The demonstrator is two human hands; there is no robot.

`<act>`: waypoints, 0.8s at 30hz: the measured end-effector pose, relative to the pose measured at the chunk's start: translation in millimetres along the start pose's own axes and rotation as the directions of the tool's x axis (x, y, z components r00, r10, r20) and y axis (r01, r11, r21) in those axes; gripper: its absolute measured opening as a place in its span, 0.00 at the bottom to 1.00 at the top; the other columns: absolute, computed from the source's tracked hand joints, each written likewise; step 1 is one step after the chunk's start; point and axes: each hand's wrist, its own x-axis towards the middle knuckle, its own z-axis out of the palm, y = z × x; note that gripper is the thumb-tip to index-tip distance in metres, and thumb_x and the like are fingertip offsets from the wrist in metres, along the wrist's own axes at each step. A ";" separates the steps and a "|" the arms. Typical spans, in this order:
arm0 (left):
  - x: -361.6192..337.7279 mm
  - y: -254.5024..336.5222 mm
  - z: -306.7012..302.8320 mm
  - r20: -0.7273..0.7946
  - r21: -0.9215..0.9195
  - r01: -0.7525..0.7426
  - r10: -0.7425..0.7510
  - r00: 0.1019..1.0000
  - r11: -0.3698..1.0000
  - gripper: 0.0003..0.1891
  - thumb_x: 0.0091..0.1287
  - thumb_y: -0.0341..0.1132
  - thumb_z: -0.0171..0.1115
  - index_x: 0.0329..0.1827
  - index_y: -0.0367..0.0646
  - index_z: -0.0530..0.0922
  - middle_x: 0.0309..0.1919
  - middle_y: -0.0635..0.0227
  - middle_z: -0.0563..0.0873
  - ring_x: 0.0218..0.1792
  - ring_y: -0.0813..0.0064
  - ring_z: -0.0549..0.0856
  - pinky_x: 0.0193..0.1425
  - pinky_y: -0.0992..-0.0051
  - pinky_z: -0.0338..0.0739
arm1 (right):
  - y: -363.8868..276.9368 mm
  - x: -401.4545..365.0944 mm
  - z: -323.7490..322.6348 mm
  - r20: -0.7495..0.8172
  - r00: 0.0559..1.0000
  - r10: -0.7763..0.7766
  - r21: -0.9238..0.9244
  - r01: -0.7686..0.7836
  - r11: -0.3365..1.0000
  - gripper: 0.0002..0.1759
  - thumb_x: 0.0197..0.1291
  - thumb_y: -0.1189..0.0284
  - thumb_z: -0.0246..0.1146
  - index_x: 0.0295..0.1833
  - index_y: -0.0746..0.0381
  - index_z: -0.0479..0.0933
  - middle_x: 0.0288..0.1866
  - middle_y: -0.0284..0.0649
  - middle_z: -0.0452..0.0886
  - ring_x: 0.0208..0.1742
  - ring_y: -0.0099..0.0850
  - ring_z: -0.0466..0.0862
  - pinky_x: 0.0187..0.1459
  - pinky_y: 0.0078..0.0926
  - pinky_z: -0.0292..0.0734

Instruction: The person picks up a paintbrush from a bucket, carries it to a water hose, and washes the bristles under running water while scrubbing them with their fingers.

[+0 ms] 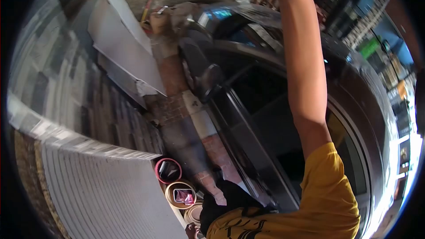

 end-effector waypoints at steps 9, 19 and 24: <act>38.8 3.4 16.7 0.223 0.541 -0.508 0.468 0.855 0.670 0.23 0.72 0.22 0.61 0.70 0.42 0.73 0.47 0.58 0.90 0.44 0.68 0.90 0.43 0.70 0.87 | 2.6 -3.9 33.8 0.019 0.980 0.198 0.181 -0.198 0.963 0.10 0.77 0.61 0.49 0.45 0.55 0.68 0.30 0.33 0.75 0.23 0.20 0.70 0.23 0.21 0.62; 75.0 41.2 6.3 0.209 0.672 -0.464 0.454 0.866 0.576 0.20 0.72 0.32 0.62 0.65 0.38 0.74 0.44 0.51 0.89 0.43 0.58 0.89 0.46 0.61 0.84 | 23.4 -13.8 54.9 0.351 0.887 0.301 0.571 -0.457 0.682 0.13 0.69 0.62 0.54 0.42 0.62 0.71 0.27 0.35 0.77 0.22 0.22 0.70 0.25 0.22 0.63; 57.9 44.6 -16.3 0.193 0.753 -0.392 0.392 0.899 0.528 0.17 0.72 0.38 0.63 0.57 0.36 0.78 0.41 0.47 0.88 0.41 0.51 0.89 0.44 0.57 0.83 | 16.2 -56.1 60.2 0.466 0.824 0.323 0.643 -0.566 0.516 0.10 0.74 0.63 0.52 0.43 0.58 0.66 0.24 0.29 0.66 0.20 0.18 0.65 0.20 0.17 0.60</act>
